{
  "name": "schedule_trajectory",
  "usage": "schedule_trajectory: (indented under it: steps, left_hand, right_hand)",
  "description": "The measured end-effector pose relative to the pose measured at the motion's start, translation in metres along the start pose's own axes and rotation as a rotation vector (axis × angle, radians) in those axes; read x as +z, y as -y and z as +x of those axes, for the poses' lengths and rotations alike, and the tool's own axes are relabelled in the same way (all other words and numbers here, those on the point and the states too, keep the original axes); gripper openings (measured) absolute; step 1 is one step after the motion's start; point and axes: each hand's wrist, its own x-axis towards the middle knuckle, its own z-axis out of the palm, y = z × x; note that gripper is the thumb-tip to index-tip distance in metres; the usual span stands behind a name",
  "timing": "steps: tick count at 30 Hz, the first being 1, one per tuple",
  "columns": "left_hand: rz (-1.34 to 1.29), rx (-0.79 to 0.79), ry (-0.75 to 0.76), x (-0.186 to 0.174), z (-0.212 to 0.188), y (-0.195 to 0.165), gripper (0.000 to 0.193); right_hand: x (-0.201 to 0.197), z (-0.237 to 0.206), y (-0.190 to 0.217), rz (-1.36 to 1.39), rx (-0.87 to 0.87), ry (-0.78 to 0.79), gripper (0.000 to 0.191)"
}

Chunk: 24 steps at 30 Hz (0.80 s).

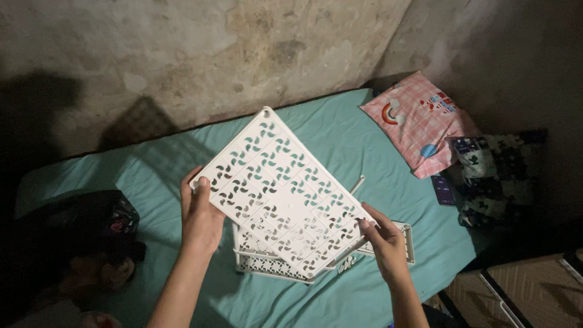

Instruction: The person assembles a white plastic rolling cart by inserting vertical poles into the corner sockets of stacked trays. They align and press each pole into place, then attach a top tray to complete the structure.

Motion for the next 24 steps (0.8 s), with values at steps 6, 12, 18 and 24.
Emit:
schedule_trajectory:
  steps: [6, 12, 18, 24]
  left_hand:
    - [-0.027, -0.052, -0.146, -0.007, -0.005, 0.009, 0.049]
    - [-0.076, -0.063, -0.228, -0.008, -0.013, 0.018, 0.049]
    - [-0.107, -0.041, -0.277, -0.010, -0.016, 0.020, 0.048]
    - [-0.105, -0.031, -0.272, -0.011, -0.020, 0.019, 0.049]
  right_hand:
    - [0.008, -0.009, 0.005, 0.044, -0.033, -0.116, 0.055]
    - [0.039, -0.021, 0.031, 0.139, -0.136, -0.013, 0.085]
    - [0.065, -0.032, 0.035, 0.032, -0.203, 0.007, 0.096]
    - [0.075, -0.043, 0.020, 0.023, -0.172, -0.022, 0.099]
